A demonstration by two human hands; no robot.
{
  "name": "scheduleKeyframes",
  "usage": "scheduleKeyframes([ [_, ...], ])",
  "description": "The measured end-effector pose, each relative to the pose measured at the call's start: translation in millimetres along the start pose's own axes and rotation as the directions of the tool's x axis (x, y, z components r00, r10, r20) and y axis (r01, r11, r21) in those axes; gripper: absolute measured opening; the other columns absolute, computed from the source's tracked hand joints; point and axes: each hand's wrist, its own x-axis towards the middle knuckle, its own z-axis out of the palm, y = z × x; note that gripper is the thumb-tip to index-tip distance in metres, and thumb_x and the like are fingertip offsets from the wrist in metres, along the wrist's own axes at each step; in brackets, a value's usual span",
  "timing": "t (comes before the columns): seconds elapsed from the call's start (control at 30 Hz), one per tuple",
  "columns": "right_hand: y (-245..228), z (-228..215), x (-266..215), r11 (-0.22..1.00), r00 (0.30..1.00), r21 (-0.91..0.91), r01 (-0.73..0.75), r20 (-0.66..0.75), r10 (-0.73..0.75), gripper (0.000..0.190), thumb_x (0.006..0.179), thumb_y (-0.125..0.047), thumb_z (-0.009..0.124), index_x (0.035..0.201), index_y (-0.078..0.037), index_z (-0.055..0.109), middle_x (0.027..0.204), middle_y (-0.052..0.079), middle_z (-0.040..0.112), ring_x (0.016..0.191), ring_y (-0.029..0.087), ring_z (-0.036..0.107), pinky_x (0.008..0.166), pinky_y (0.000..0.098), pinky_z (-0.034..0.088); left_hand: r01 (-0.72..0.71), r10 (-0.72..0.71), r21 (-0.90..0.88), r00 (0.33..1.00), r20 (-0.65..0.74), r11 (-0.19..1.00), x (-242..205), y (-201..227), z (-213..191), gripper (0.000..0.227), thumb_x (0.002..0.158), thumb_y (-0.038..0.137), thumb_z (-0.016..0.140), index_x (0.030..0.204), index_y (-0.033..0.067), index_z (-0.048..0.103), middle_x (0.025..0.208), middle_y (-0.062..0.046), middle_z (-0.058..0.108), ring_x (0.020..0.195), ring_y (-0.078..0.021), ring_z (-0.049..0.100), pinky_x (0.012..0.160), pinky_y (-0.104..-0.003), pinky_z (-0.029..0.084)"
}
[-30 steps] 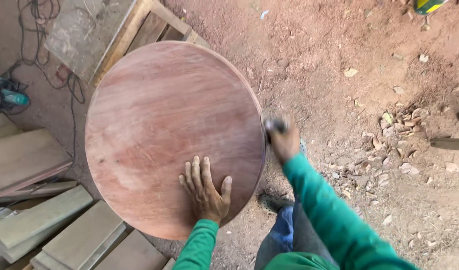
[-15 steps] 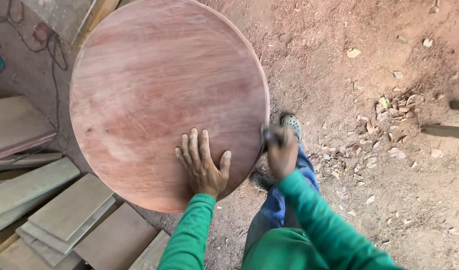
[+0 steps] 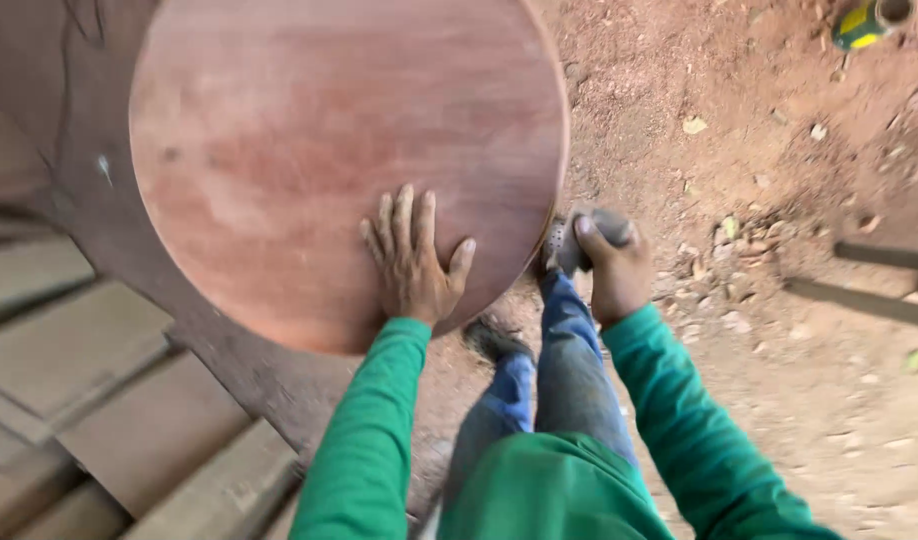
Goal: Sanding the surface and edges of a circular wooden tabletop using a piece of sandpaper.
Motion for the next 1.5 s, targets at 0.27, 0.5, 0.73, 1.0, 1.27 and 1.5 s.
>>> scheduleKeyframes([
  [0.27,19,-55,-41,0.973,0.936,0.066,-0.222,0.295,0.193,0.018,0.09,0.006,0.071,0.103,-0.002,0.061,0.081,0.016,0.069,0.071,0.033,0.077,0.058,0.0389,0.064,-0.046,0.013,-0.121,0.965,-0.262,0.992,-7,-10,0,0.064,0.09,0.052,0.073,0.132,0.0056,0.063,0.141,-0.018,0.055,0.138,-0.0409,0.049,0.117,-0.062,0.034],
  [0.5,-44,-29,-18,0.963,0.838,-0.1,-0.249,0.476,0.266,0.016,0.086,0.009,0.072,0.101,0.003,0.067,0.083,0.016,0.07,0.076,0.03,0.077,0.067,0.0388,0.065,0.179,-0.392,-0.463,0.819,-0.418,0.868,-109,117,-24,0.09,0.086,0.072,0.062,0.132,-0.0063,0.061,0.136,-0.025,0.056,0.131,-0.0469,0.054,0.113,-0.058,0.04],
  [0.73,-56,-25,42,0.868,0.551,-0.475,-0.147,0.689,0.471,0.022,0.081,0.009,0.08,0.098,0.001,0.067,0.08,0.011,0.067,0.075,0.02,0.07,0.066,0.0304,0.059,0.258,-0.823,-0.869,0.292,0.487,-0.422,-59,214,24,0.053,0.087,0.022,0.082,0.131,0.0038,0.06,0.112,-0.013,0.07,0.1,-0.0195,0.069,0.088,-0.037,0.059],
  [1.0,-95,50,131,0.393,-0.147,0.223,0.892,0.965,-0.216,0.035,0.073,-0.035,0.093,0.083,-0.007,0.074,0.068,0.026,0.061,0.066,0.048,0.061,0.054,0.0452,0.047,-0.229,-0.929,-0.942,-0.222,0.296,-0.245,-31,265,35,0.005,0.091,0.004,0.071,0.087,0.0021,0.073,0.078,-0.025,0.077,0.059,-0.0281,0.076,0.056,-0.044,0.066],
  [1.27,-82,187,182,0.023,-0.559,0.564,0.825,0.811,0.175,0.085,0.095,-0.052,0.06,0.158,0.002,0.042,0.166,0.027,0.022,0.152,0.049,0.012,0.12,0.0696,0.003,-0.608,-0.922,-0.794,-0.324,0.21,0.033,-10,301,113,0.028,0.094,-0.005,0.061,0.121,0.0042,0.058,0.083,-0.011,0.066,0.071,-0.0195,0.062,0.07,-0.031,0.053],
  [1.5,-76,190,194,-0.018,-0.563,0.579,0.815,0.799,0.21,0.082,0.094,-0.042,0.068,0.161,-0.007,0.035,0.167,0.024,0.021,0.153,0.047,0.01,0.121,0.0689,0.003,-0.423,-0.896,-0.902,-0.43,0.113,0.089,83,300,118,0.009,0.098,-0.002,0.06,0.103,0.005,0.063,0.087,-0.008,0.071,0.067,-0.0127,0.064,0.056,-0.024,0.052],
])
